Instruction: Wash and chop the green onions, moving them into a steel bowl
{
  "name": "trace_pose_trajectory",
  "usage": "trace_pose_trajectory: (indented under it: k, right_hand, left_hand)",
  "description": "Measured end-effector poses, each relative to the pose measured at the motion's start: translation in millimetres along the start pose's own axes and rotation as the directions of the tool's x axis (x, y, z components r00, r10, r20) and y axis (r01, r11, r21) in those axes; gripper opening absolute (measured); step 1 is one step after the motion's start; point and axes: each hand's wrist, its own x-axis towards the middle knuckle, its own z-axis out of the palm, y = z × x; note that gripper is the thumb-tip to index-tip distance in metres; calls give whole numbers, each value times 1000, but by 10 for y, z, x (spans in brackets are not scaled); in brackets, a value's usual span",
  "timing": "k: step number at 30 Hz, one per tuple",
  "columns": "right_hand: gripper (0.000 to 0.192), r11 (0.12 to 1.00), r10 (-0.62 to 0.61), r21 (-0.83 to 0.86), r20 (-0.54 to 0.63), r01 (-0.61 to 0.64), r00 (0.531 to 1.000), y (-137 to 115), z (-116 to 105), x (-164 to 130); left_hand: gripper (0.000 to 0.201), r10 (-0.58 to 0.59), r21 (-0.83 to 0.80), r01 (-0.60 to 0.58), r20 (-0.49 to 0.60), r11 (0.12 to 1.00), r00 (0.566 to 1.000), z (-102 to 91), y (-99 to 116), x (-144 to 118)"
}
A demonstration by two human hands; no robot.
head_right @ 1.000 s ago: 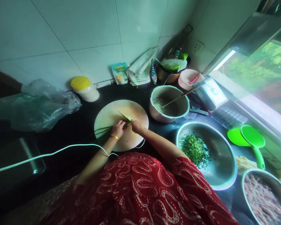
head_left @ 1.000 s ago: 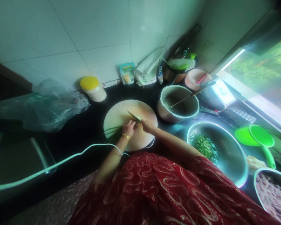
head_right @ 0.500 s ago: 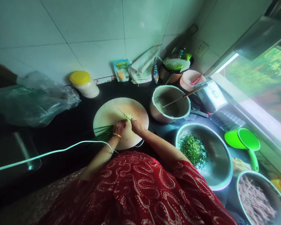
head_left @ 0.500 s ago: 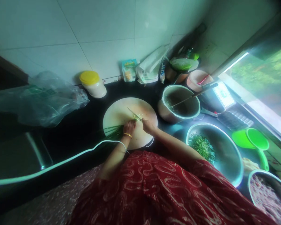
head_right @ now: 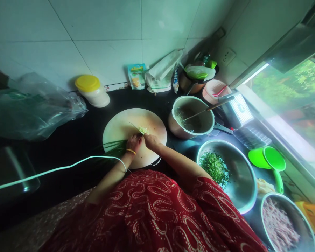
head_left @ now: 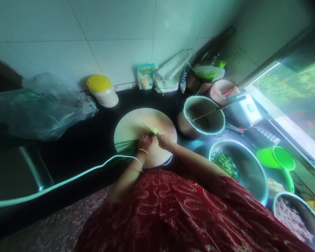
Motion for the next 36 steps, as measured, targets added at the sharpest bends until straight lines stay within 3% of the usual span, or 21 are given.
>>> trace_pose_trajectory:
  k: [11, 19, 36]
  right_hand:
    - [38, 1000, 6, -27, 5, -6, 1000, -6, 11, -141]
    - [41, 999, 1, -33, 20, -1, 1000, -43, 49, -22]
    - [40, 1000, -6, -13, 32, 6, 999, -10, 1, -108]
  left_hand:
    - [21, -39, 25, 37, 60, 999, 997, -88, 74, 15]
    - [24, -24, 35, 22, 59, 999, 998, -29, 40, 24]
    - [23, -75, -20, 75, 0, 997, 997, 10, 24, 20]
